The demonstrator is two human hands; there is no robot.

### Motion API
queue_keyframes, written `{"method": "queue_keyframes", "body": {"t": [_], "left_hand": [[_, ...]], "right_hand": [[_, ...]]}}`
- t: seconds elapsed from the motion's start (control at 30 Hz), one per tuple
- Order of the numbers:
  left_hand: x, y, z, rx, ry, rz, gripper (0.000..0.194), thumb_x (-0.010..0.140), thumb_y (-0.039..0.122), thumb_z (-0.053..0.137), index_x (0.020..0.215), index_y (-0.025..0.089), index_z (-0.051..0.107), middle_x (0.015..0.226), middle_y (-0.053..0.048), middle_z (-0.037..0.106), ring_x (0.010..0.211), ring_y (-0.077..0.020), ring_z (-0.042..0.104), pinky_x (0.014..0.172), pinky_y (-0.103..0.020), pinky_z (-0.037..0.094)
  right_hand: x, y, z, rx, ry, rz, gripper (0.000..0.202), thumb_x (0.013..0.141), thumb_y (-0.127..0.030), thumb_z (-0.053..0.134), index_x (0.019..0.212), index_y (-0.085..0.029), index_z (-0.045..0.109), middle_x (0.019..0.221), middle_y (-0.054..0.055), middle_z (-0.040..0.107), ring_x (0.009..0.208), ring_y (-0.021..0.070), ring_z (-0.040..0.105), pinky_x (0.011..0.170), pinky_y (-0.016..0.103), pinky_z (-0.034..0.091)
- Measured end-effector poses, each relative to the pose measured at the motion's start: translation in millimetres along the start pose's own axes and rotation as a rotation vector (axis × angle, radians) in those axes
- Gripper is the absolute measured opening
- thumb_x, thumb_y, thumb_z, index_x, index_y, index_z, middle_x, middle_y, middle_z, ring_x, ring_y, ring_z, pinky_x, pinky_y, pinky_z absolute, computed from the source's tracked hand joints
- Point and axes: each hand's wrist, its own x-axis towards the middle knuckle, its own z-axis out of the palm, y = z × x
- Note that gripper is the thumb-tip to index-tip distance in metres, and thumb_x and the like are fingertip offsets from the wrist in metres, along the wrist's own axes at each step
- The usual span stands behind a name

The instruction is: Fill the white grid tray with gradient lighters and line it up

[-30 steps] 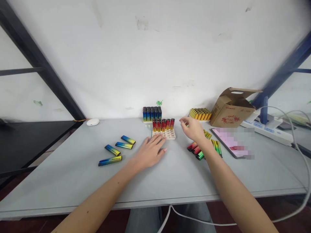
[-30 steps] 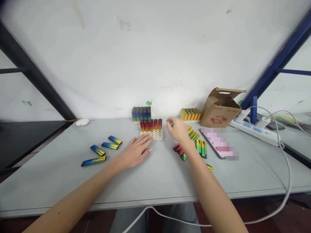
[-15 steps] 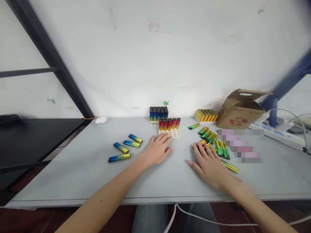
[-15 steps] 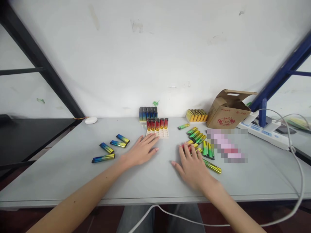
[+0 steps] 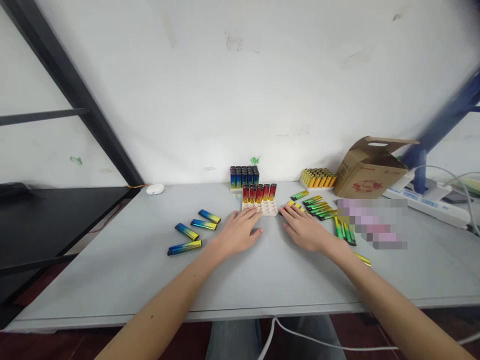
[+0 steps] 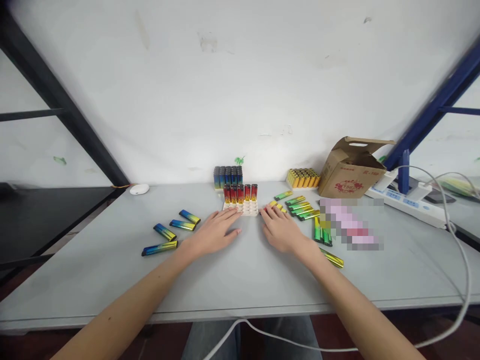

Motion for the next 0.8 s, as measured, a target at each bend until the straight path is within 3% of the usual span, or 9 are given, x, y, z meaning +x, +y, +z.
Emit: {"method": "queue_keyframes", "body": {"t": [0.1, 0.23, 0.37, 0.6, 0.8], "left_hand": [[-1.2, 2.6, -2.5, 0.000, -0.017, -0.004, 0.052, 0.096, 0.042, 0.035, 0.144, 0.023, 0.034, 0.154, -0.006, 0.033, 0.143, -0.0222, 0.025, 0.114, -0.050, 0.024], [-1.8, 5.1, -4.2, 0.021, -0.027, -0.011, 0.053, 0.095, 0.041, 0.036, 0.144, 0.021, 0.033, 0.154, -0.007, 0.032, 0.143, -0.0224, 0.024, 0.113, -0.050, 0.024], [-2.1, 3.1, -3.5, 0.037, -0.013, -0.009, 0.051, 0.095, 0.042, 0.036, 0.142, 0.022, 0.037, 0.153, -0.008, 0.034, 0.142, -0.0221, 0.027, 0.113, -0.047, 0.027], [-2.1, 2.4, -1.3, 0.037, 0.026, -0.019, 0.048, 0.095, 0.040, 0.037, 0.139, 0.023, 0.043, 0.149, -0.008, 0.041, 0.139, -0.0240, 0.033, 0.108, -0.045, 0.032], [-1.2, 2.1, 1.8, 0.050, 0.066, 0.008, 0.046, 0.094, 0.037, 0.040, 0.138, 0.024, 0.045, 0.147, -0.006, 0.043, 0.137, -0.0242, 0.034, 0.109, -0.044, 0.031]], "right_hand": [[20.1, 13.1, -15.6, -0.037, 0.005, -0.016, 0.046, 0.087, -0.010, 0.037, 0.126, -0.020, 0.061, 0.125, 0.014, 0.063, 0.111, 0.0307, 0.061, 0.089, 0.045, 0.048], [51.2, 25.7, -25.1, -0.009, 0.018, -0.064, 0.055, 0.070, 0.003, 0.046, 0.113, -0.022, 0.070, 0.108, 0.011, 0.071, 0.103, 0.0280, 0.063, 0.085, 0.037, 0.048], [63.8, 32.3, -19.5, 0.115, 0.017, -0.071, 0.046, 0.071, -0.004, 0.049, 0.105, -0.024, 0.072, 0.106, 0.006, 0.073, 0.102, 0.0253, 0.063, 0.084, 0.033, 0.048], [53.9, 49.1, -15.0, 0.228, 0.058, -0.078, 0.042, 0.072, -0.010, 0.050, 0.108, -0.018, 0.071, 0.111, 0.008, 0.071, 0.102, 0.0235, 0.064, 0.090, 0.031, 0.047], [54.7, 49.1, -16.6, 0.260, 0.049, -0.161, 0.026, 0.076, -0.017, 0.054, 0.094, -0.021, 0.073, 0.089, 0.004, 0.072, 0.082, 0.0199, 0.065, 0.077, 0.029, 0.049]]}}
